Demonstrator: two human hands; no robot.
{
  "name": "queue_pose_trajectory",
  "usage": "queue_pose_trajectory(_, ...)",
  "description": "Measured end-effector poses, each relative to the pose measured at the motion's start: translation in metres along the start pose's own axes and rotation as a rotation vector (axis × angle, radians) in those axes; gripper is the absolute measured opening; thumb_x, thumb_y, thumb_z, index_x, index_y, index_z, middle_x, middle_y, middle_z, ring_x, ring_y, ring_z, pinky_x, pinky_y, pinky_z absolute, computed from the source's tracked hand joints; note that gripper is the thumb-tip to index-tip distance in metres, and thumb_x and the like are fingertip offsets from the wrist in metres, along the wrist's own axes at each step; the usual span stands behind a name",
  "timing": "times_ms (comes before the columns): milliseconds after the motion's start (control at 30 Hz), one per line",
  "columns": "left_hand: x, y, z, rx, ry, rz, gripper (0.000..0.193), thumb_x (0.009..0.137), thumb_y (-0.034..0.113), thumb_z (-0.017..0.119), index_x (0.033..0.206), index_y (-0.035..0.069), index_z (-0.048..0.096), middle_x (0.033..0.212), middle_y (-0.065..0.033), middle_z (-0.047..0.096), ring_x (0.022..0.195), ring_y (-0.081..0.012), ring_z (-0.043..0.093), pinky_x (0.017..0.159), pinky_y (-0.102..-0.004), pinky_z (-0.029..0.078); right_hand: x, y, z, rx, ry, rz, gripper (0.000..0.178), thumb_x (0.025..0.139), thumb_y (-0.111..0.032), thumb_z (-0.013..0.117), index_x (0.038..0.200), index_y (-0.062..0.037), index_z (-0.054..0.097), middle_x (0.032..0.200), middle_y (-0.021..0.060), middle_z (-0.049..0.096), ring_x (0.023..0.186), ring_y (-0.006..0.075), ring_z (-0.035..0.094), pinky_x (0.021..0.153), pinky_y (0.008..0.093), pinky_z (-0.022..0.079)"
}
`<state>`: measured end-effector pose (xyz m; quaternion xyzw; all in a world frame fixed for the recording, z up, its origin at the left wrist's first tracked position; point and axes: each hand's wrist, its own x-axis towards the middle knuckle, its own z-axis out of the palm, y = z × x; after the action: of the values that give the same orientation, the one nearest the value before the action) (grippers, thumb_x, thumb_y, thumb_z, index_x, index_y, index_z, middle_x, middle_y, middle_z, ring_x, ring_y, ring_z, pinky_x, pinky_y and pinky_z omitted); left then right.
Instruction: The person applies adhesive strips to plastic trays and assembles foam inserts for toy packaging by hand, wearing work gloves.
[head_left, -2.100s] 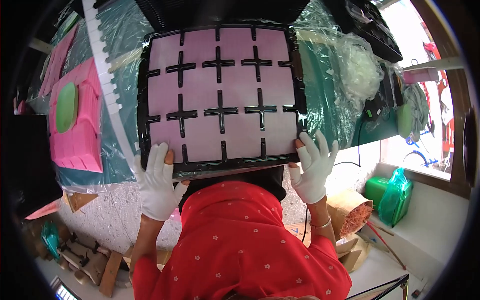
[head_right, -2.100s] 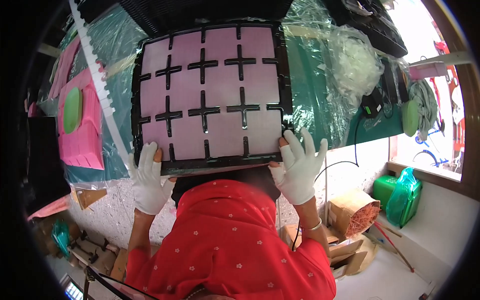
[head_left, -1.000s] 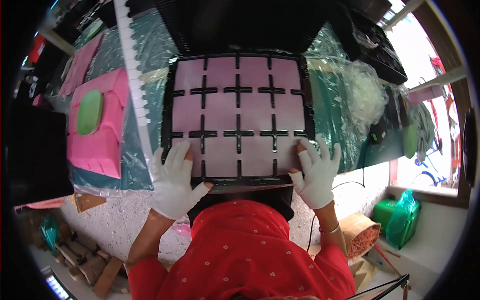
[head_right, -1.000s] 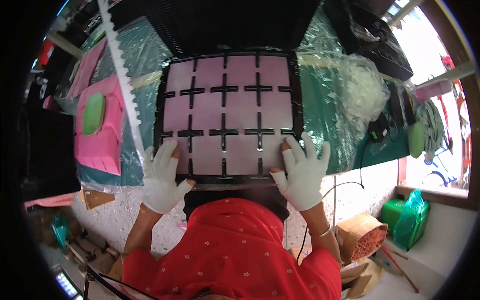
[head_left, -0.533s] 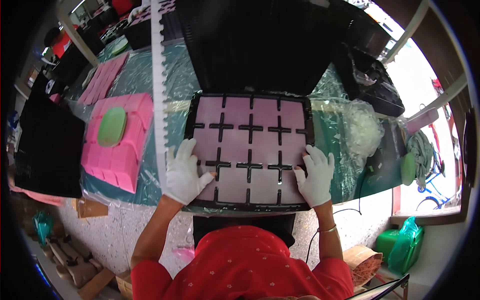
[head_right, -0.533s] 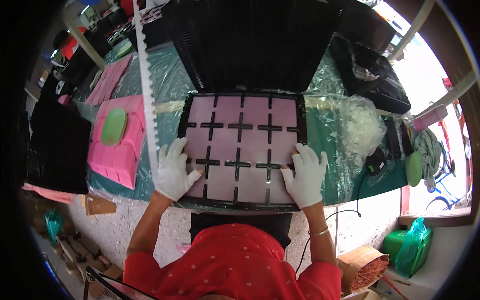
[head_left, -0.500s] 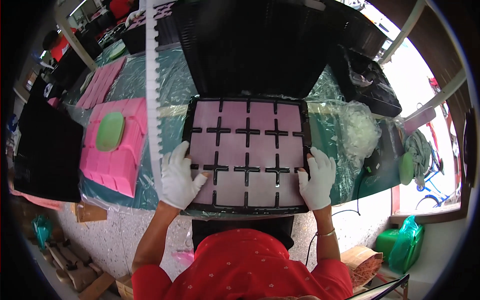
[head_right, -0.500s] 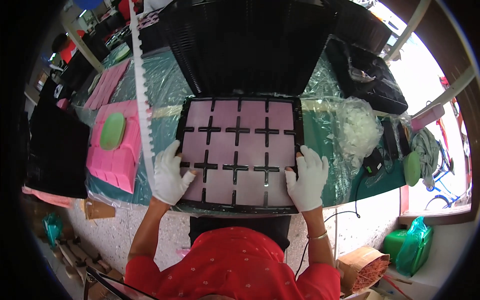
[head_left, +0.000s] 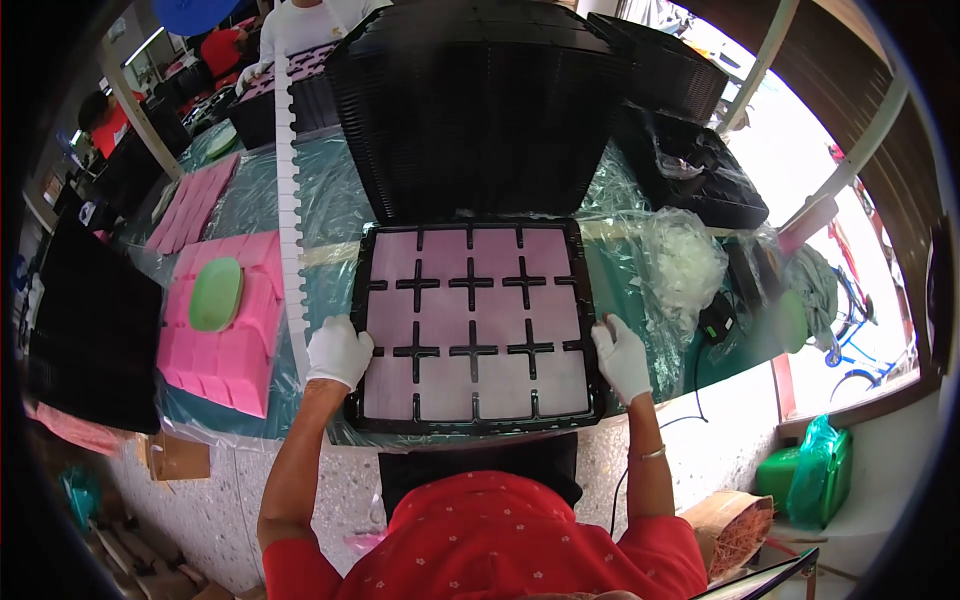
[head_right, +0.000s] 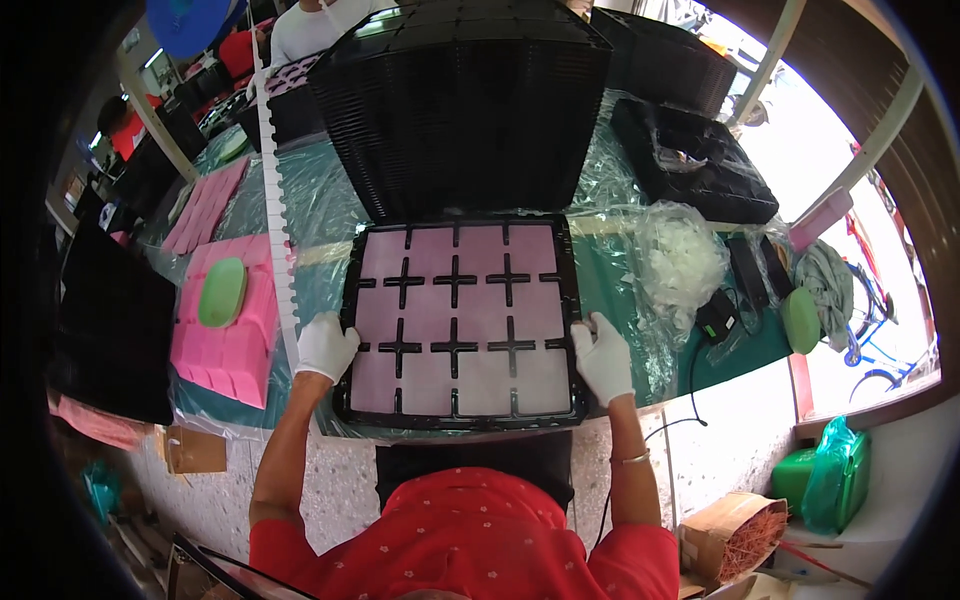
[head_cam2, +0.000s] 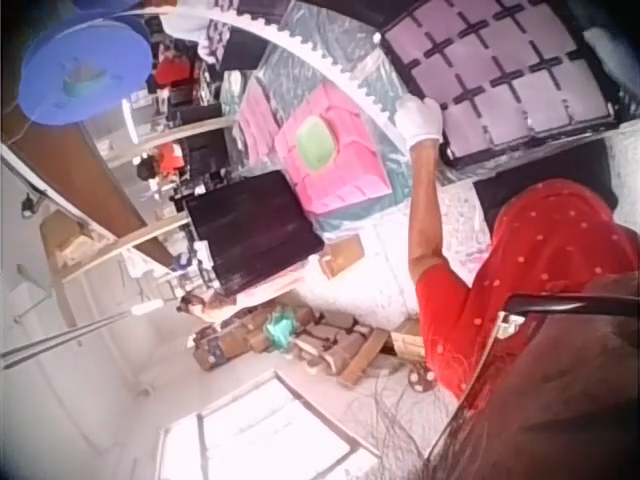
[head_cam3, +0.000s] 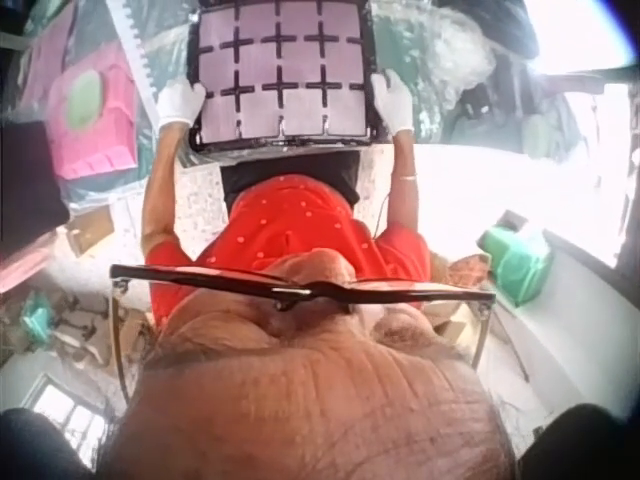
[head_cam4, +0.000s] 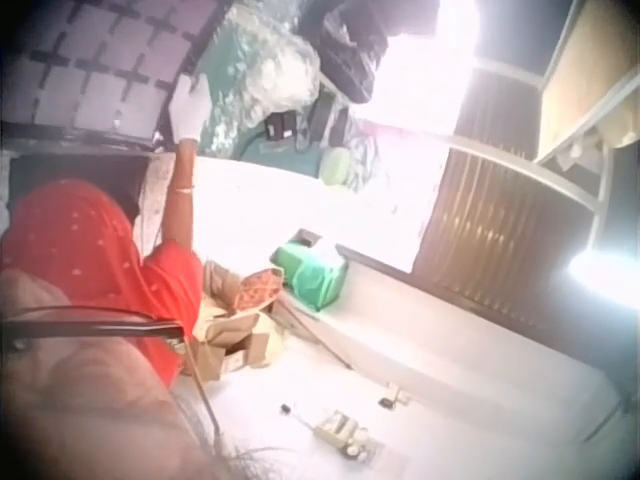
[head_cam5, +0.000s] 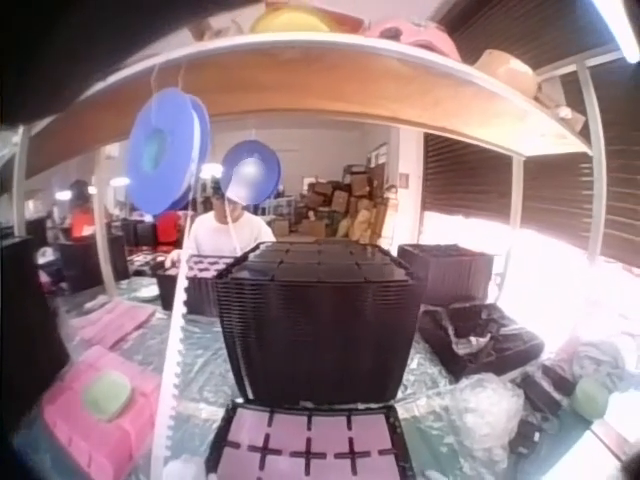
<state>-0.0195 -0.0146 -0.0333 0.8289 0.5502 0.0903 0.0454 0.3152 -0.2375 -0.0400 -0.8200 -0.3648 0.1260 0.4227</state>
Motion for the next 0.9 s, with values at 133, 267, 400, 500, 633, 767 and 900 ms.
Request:
queue_pose_trajectory(133,0.006,-0.005,0.000,-0.050,0.015,-0.009,0.027,0.078,0.021,0.058,0.084,-0.005,0.063,0.085,-0.0268,0.065,0.079,-0.0428,0.066,0.074,-0.0483,0.054,0.007,-0.006,-0.008,0.232,-0.027,0.108,0.044,0.092,-0.022,0.059,0.124,0.0093,0.056,0.113,0.0216,0.067,0.103,0.0271,0.067,0.090,0.0317,0.049)
queue_pose_trajectory(267,0.006,-0.011,-0.001,-0.142,0.004,-0.055,0.028,0.077,0.022,0.058,0.086,-0.004,0.064,0.087,-0.0281,0.065,0.082,-0.0437,0.065,0.077,-0.0481,0.053,-0.002,-0.039,-0.025,0.209,0.076,-0.078,0.039,0.092,-0.016,0.058,0.123,0.0070,0.058,0.109,0.0193,0.069,0.101,0.0235,0.067,0.089,0.0307,0.049)
queue_pose_trajectory(400,0.010,-0.022,-0.008,-0.229,-0.088,-0.088,0.028,0.077,0.023,0.058,0.086,-0.003,0.065,0.089,-0.0281,0.066,0.085,-0.0439,0.065,0.078,-0.0477,0.052,0.017,-0.041,-0.035,0.373,-0.085,-0.199,0.033,0.090,-0.005,0.053,0.122,-0.0016,0.061,0.108,0.0173,0.068,0.095,0.0225,0.066,0.085,0.0297,0.050)
queue_pose_trajectory(500,0.014,-0.017,-0.010,-0.169,-0.145,-0.040,0.031,0.076,0.024,0.058,0.089,-0.003,0.066,0.091,-0.0289,0.066,0.088,-0.0439,0.064,0.081,-0.0475,0.051,0.044,-0.027,-0.023,0.119,0.089,-0.558,0.038,0.086,0.001,0.053,0.122,-0.0063,0.062,0.101,0.0138,0.066,0.090,0.0268,0.064,0.082,0.0343,0.050)
queue_pose_trajectory(633,0.015,-0.015,-0.009,-0.171,-0.152,-0.034,0.033,0.077,0.025,0.058,0.089,-0.004,0.066,0.092,-0.0288,0.066,0.090,-0.0439,0.064,0.082,-0.0467,0.051,0.071,-0.028,-0.020,-0.273,0.228,-0.832,0.040,0.080,-0.001,0.058,0.118,-0.0127,0.063,0.099,0.0092,0.063,0.089,0.0300,0.060,0.078,0.0384,0.048)
queue_pose_trajectory(767,0.012,-0.028,-0.013,-0.180,-0.127,-0.050,0.034,0.077,0.026,0.058,0.089,-0.004,0.066,0.091,-0.0291,0.066,0.089,-0.0439,0.064,0.082,-0.0465,0.051,0.096,-0.064,-0.021,-0.442,0.330,-1.027,0.030,0.079,-0.009,0.059,0.109,-0.0143,0.064,0.109,0.0089,0.062,0.102,0.0306,0.058,0.083,0.0404,0.045)
queue_pose_trajectory(900,0.020,-0.030,-0.010,-0.252,-0.134,0.008,0.037,0.076,0.028,0.060,0.091,-0.004,0.066,0.087,-0.0300,0.065,0.088,-0.0447,0.064,0.081,-0.0461,0.052,0.127,-0.068,-0.015,-0.342,0.231,-1.187,0.022,0.081,-0.015,0.058,0.101,-0.0113,0.064,0.116,0.0106,0.061,0.115,0.0325,0.054,0.090,0.0438,0.043)
